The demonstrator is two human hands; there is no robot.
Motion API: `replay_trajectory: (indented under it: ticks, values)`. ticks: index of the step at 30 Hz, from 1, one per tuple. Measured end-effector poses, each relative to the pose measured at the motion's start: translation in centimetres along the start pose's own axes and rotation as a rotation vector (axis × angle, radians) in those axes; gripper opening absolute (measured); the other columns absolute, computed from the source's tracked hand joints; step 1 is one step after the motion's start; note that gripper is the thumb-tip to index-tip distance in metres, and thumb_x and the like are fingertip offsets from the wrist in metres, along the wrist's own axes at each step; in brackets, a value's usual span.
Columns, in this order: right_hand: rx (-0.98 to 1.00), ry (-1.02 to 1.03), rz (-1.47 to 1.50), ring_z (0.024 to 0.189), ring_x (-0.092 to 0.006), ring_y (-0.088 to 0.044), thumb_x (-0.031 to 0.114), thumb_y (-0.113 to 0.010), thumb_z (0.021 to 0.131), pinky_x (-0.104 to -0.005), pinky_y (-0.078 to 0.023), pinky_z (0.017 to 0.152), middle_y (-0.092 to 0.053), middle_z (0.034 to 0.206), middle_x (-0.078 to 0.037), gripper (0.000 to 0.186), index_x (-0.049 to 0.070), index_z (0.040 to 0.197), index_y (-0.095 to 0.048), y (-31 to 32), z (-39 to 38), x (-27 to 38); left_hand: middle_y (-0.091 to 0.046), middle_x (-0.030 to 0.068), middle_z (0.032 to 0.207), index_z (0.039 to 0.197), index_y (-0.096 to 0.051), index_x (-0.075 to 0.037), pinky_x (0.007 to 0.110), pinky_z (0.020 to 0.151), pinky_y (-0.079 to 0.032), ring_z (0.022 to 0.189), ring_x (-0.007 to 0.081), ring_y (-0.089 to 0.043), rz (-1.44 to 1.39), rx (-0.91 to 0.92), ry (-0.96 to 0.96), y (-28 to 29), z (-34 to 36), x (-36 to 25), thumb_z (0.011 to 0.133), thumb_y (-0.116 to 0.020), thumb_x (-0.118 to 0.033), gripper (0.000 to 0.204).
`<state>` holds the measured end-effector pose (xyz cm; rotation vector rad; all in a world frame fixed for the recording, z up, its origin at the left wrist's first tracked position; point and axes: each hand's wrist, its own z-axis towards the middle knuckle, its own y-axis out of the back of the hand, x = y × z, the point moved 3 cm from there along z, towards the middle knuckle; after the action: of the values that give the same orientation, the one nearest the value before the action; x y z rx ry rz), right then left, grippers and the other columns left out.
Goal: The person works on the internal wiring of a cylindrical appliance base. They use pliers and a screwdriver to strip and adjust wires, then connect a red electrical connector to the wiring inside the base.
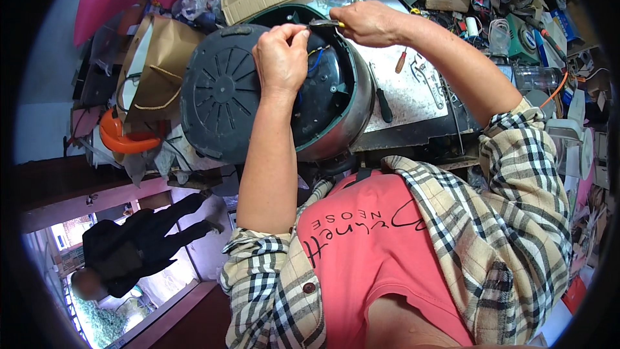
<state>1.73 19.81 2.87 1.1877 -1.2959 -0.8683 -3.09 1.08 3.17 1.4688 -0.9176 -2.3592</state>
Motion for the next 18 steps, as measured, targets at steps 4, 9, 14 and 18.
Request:
replay_trajectory:
  ticks: [4, 9, 14, 18]
  values:
    - [-0.003, -0.024, 0.004, 0.083, -0.0377, -0.071, 0.021, -0.049, 0.099, -0.0496, -0.055, 0.078, -0.07, 0.086, -0.023, 0.028, 0.001, 0.11, -0.065, 0.6, -0.3, 0.7, -0.075, 0.0073, 0.079, 0.097, -0.079, -0.004, 0.029, 0.068, -0.052, 0.071, 0.0114, -0.067, -0.011, 0.013, -0.034, 0.1, -0.1, 0.1, 0.087, -0.076, -0.018, 0.018]
    - [-0.027, -0.056, 0.033, 0.081, -0.0372, -0.072, 0.02, -0.051, 0.098, -0.0467, -0.057, 0.075, -0.072, 0.085, -0.022, 0.028, 0.001, 0.107, -0.069, 0.1, -0.3, 0.5, -0.075, 0.0103, 0.082, 0.096, -0.079, -0.005, 0.031, 0.071, -0.053, 0.073, 0.0166, -0.07, 0.041, 0.017, -0.038, 0.2, -0.1, -0.4, 0.085, -0.077, -0.019, 0.018]
    - [-0.107, -0.017, -0.059, 0.08, -0.0382, -0.072, 0.017, -0.055, 0.094, -0.046, -0.059, 0.074, -0.072, 0.084, -0.024, 0.024, 0.0, 0.1, -0.071, 0.2, -0.7, 0.7, -0.076, 0.0123, 0.085, 0.095, -0.08, -0.006, 0.033, 0.072, -0.054, 0.076, 0.0199, -0.071, 0.046, 0.001, -0.08, -0.1, -0.4, 0.1, 0.083, -0.079, -0.02, 0.018]
    - [-0.146, -0.067, 0.048, 0.077, -0.0385, -0.072, 0.016, -0.053, 0.094, -0.0474, -0.059, 0.075, -0.071, 0.082, -0.025, 0.026, -0.001, 0.099, -0.072, -0.8, -0.6, 0.6, -0.076, 0.012, 0.084, 0.096, -0.08, -0.006, 0.032, 0.072, -0.054, 0.076, 0.0193, -0.071, 0.059, 0.006, -0.082, 0.1, -0.2, -0.2, 0.083, -0.079, -0.02, 0.019]
